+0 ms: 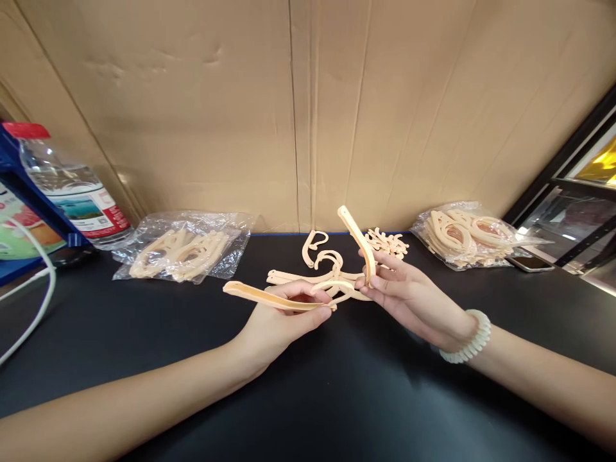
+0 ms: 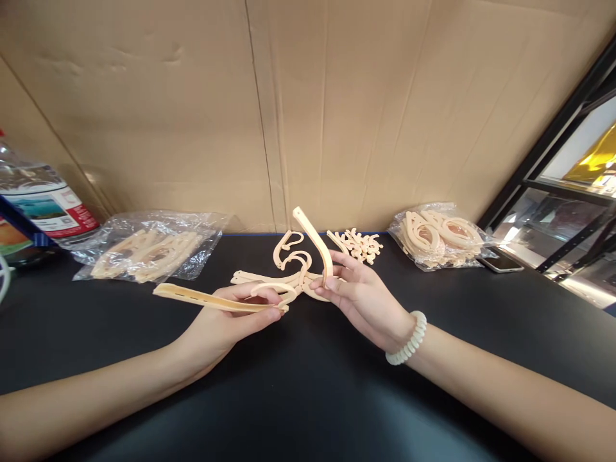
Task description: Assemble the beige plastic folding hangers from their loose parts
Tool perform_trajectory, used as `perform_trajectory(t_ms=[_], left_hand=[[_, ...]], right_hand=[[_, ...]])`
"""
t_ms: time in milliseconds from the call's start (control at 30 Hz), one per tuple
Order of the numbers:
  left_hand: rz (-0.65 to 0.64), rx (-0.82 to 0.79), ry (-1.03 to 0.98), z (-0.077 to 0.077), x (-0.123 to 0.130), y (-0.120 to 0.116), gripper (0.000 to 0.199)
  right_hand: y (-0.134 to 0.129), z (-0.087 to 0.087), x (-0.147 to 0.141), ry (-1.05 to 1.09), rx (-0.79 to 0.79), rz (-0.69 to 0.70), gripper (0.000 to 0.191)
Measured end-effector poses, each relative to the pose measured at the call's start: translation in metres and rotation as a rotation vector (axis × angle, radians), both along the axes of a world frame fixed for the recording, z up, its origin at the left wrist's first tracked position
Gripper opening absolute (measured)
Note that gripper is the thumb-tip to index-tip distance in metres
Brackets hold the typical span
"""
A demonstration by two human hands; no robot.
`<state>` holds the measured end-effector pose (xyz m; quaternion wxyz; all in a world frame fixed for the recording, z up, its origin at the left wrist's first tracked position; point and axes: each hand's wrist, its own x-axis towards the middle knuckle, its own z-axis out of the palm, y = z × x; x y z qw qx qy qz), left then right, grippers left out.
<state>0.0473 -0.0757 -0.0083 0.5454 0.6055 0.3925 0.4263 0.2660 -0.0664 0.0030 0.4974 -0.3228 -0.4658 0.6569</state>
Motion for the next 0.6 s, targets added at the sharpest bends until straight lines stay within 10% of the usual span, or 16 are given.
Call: perform_trajectory(t_ms=[600], left_hand=[[-0.128, 0.037, 0.035, 0.007, -0.002, -0.001, 0.003]], right_hand=[[-0.011, -0.017, -0.018, -0.186, 0.315, 0.091, 0.016]])
